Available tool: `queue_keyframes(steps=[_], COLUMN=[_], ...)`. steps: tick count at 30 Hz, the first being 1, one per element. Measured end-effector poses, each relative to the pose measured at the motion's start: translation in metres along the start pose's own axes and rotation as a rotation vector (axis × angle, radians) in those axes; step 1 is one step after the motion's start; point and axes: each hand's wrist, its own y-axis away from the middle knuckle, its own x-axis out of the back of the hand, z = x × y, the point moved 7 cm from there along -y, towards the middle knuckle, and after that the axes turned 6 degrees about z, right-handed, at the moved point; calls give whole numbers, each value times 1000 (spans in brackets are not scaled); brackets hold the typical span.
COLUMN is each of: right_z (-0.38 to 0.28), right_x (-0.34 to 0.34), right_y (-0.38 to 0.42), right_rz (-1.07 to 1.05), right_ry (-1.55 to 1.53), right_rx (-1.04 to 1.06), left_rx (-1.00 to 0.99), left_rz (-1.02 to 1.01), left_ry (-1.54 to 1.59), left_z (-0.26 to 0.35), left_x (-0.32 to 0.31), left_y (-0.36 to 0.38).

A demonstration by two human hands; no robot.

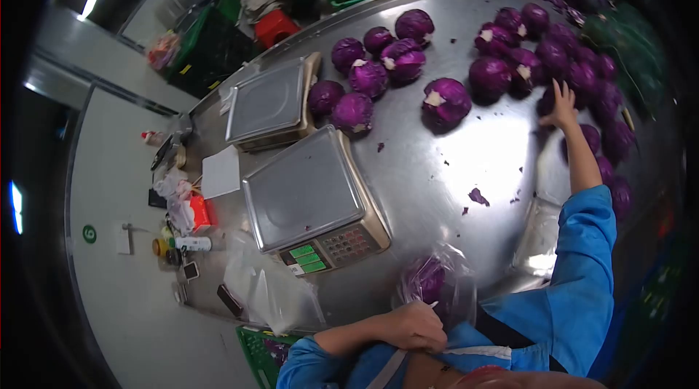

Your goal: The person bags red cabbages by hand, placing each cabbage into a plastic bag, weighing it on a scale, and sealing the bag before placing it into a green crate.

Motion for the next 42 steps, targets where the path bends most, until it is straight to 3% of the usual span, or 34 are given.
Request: queue_keyframes(steps=[1,3,7,9,11,13,15,17,18,19,20,22,23,25,29,31,32,33,34,35,37,38,40,41,42], right_z=[4,34,62,88,11,-90,-181,-226,-230,-229,-235,-236,-239,-230,-231,-233,-232,-231,-234,-237,-248,-241,-221,-207,-197], right_x=[-3,-28,-50,-104,-67,18,107,155,155,151,143,118,103,81,100,77,129,142,148,130,168,191,206,206,196], right_y=[-4,-27,-30,-34,28,100,178,266,307,343,358,391,401,433,449,422,410,404,400,393,362,362,381,397,417], right_rz=[-49,78,107,83,-250,-557,-1089,-1590,-1785,-1967,-1941,-2330,-2322,-2662,-2397,-1606,-1524,-1309,-1137,-959,-505,-431,-369,-327,-305], right_ry=[109,-52,-158,-721,-1327,-1647,-1518,-1432,-1285,-1111,-1093,-951,-936,-524,-465,-515,-342,-171,-86,-135,-58,-230,-258,-290,-321], right_rx=[-30,33,-97,-82,-112,209,813,1255,1361,1461,1484,1204,1197,557,400,1043,1130,1263,1289,1337,1144,1133,1053,975,981], left_rx=[28,52,30,-11,5,-37,-67,-358,-448,-456,-473,-504,-499,-492,-425,-317,-246,-140,69,27,-29,-41,-306,-303,-243], left_rz=[62,137,275,334,355,299,233,405,465,318,408,499,591,676,602,792,910,1021,1083,1170,1130,1122,954,957,837], left_ry=[11,9,-21,-132,-295,-393,-481,-707,-748,-780,-764,-743,-685,-610,-758,-745,-818,-1033,-838,-743,-768,-771,-936,-930,-931], left_z=[-7,-18,-22,-15,-12,-14,-4,31,39,34,43,51,46,47,56,45,32,27,-8,-5,14,28,65,64,54], left_x=[5,12,15,17,14,1,-12,-10,-12,-28,-27,-32,-29,-35,-46,-32,-19,-1,25,42,52,52,32,23,9], left_y=[-5,-14,-26,-31,-37,-41,-34,-17,-3,14,20,35,46,67,105,140,155,162,172,162,143,141,134,142,146])
